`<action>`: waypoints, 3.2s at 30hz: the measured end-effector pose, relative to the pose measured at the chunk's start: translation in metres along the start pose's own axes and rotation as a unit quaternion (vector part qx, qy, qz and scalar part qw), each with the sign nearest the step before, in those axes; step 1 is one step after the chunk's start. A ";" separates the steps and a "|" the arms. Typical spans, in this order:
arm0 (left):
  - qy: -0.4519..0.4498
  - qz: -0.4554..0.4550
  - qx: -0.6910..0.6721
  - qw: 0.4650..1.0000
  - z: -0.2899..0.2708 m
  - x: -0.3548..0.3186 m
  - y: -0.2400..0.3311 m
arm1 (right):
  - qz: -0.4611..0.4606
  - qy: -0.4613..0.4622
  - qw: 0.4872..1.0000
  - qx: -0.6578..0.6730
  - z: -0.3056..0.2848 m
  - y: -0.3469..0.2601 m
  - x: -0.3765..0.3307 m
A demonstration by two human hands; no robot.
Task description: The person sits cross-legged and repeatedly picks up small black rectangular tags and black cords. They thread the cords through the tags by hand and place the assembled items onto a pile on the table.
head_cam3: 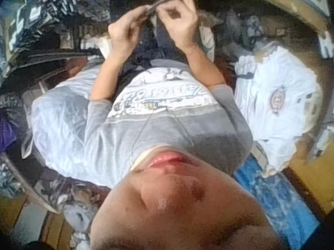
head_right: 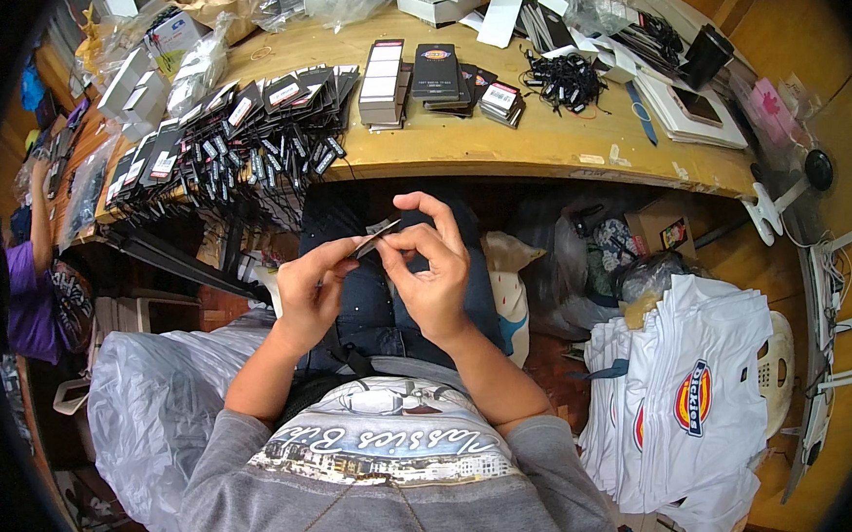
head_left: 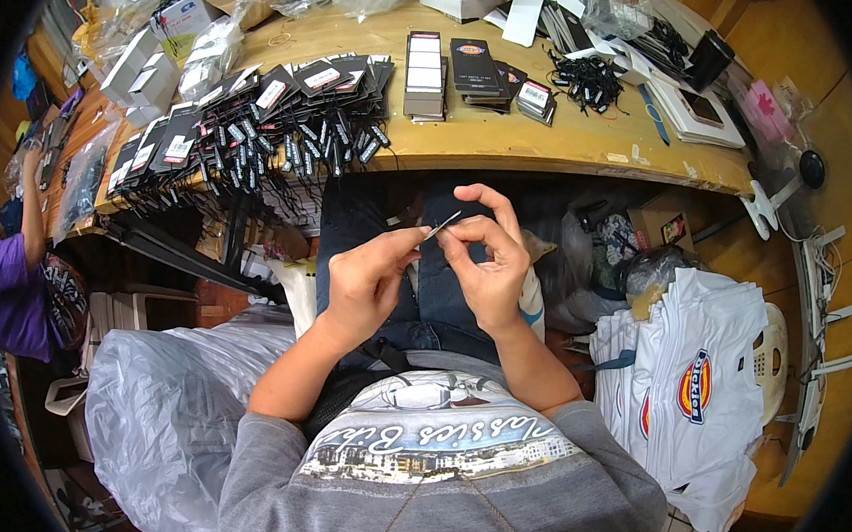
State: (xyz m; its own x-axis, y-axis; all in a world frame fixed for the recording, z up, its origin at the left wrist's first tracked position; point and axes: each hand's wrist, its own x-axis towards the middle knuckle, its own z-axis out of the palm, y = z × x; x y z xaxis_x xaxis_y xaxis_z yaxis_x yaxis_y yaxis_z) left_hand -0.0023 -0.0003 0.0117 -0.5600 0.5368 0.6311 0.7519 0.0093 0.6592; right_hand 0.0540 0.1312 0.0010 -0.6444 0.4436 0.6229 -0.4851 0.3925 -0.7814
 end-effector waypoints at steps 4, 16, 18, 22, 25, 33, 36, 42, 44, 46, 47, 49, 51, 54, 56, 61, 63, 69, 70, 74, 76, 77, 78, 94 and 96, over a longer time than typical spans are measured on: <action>0.049 -0.053 -0.102 0.992 -0.002 0.009 0.000 | -0.069 0.019 0.996 -0.053 0.000 -0.004 0.001; 0.085 -0.080 -0.201 0.973 -0.002 0.006 0.006 | -0.175 0.003 0.974 -0.143 0.003 -0.014 -0.001; 0.081 -0.053 -0.183 0.978 -0.002 0.006 0.006 | -0.161 0.002 0.977 -0.139 0.003 -0.016 -0.002; 0.065 0.032 -0.121 0.990 -0.003 0.008 0.009 | -0.104 -0.010 0.988 -0.111 0.002 -0.021 -0.004; 0.032 0.054 -0.095 0.993 -0.008 0.008 0.008 | -0.091 -0.026 0.992 -0.082 0.001 -0.020 -0.004; -0.019 -0.206 -0.379 0.902 -0.017 0.012 -0.002 | -0.092 -0.076 0.991 -0.061 0.002 -0.017 0.000; -0.058 -0.173 -0.361 0.914 -0.017 0.009 -0.010 | -0.072 -0.107 0.988 -0.085 -0.002 -0.018 0.001; -0.003 -0.150 -0.304 0.941 -0.013 0.006 -0.008 | 0.009 -0.161 0.987 -0.011 0.001 -0.007 0.002; 0.023 -0.137 -0.307 0.941 -0.016 0.006 -0.008 | 0.142 -0.203 0.967 0.062 -0.004 -0.006 -0.002; 0.078 -0.135 -0.374 0.914 -0.022 0.009 -0.013 | 0.212 -0.232 0.941 0.128 -0.009 -0.001 -0.005; 0.101 -0.143 -0.428 0.887 -0.026 0.010 -0.012 | 0.216 -0.231 0.940 0.125 -0.012 0.000 -0.006; 0.113 -0.150 -0.446 0.875 -0.034 0.012 -0.015 | 0.225 -0.227 0.940 0.117 -0.019 0.002 -0.006; 0.123 -0.160 -0.428 0.881 -0.033 0.014 -0.010 | 0.222 -0.221 0.938 0.146 -0.022 0.001 -0.004; 0.114 -0.195 -0.385 0.895 -0.030 0.012 -0.009 | 0.237 -0.215 0.930 0.181 -0.028 -0.003 0.003; 0.087 -0.194 -0.384 0.899 -0.027 0.012 -0.009 | 0.247 -0.182 0.924 0.228 -0.029 -0.006 0.006; -0.009 -0.190 -0.308 0.932 -0.013 0.015 0.001 | 0.228 -0.159 0.931 0.236 -0.033 -0.007 0.005; -0.025 -0.195 -0.308 0.931 -0.008 0.015 0.003 | 0.204 -0.141 0.946 0.207 -0.032 -0.011 0.006; -0.020 -0.211 -0.321 0.923 -0.002 0.015 0.010 | 0.170 -0.106 0.967 0.159 -0.027 -0.020 0.003; -0.018 -0.207 -0.314 0.926 -0.002 0.015 0.010 | 0.165 -0.105 0.970 0.148 -0.027 -0.020 0.003; -0.012 -0.190 -0.276 0.942 -0.003 0.017 0.012 | 0.143 -0.101 0.979 0.107 -0.025 -0.022 0.003; -0.018 -0.179 -0.236 0.955 -0.004 0.018 0.013 | 0.126 -0.101 0.983 0.084 -0.025 -0.021 0.004; -0.025 -0.172 -0.207 0.963 -0.004 0.019 0.013 | 0.117 -0.103 0.985 0.069 -0.025 -0.020 0.003; -0.032 -0.165 -0.178 0.969 -0.005 0.019 0.013 | 0.108 -0.105 0.987 0.055 -0.026 -0.019 0.003; -0.035 -0.252 -0.362 0.897 0.026 0.026 -0.034 | 0.222 -0.125 0.941 0.221 -0.025 0.013 0.007; -0.025 -0.296 -0.371 0.880 0.040 0.029 -0.048 | 0.202 -0.038 0.951 0.232 -0.016 0.032 0.006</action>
State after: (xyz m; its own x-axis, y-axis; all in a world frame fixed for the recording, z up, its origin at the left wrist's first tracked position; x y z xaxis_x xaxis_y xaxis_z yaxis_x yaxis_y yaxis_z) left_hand -0.0403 0.0487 -0.0181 -0.7470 0.6600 0.0802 -0.1120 -0.2438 0.9633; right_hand 0.0439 0.1589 -0.0201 -0.8661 0.4159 0.2774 -0.3855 -0.2024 -0.9002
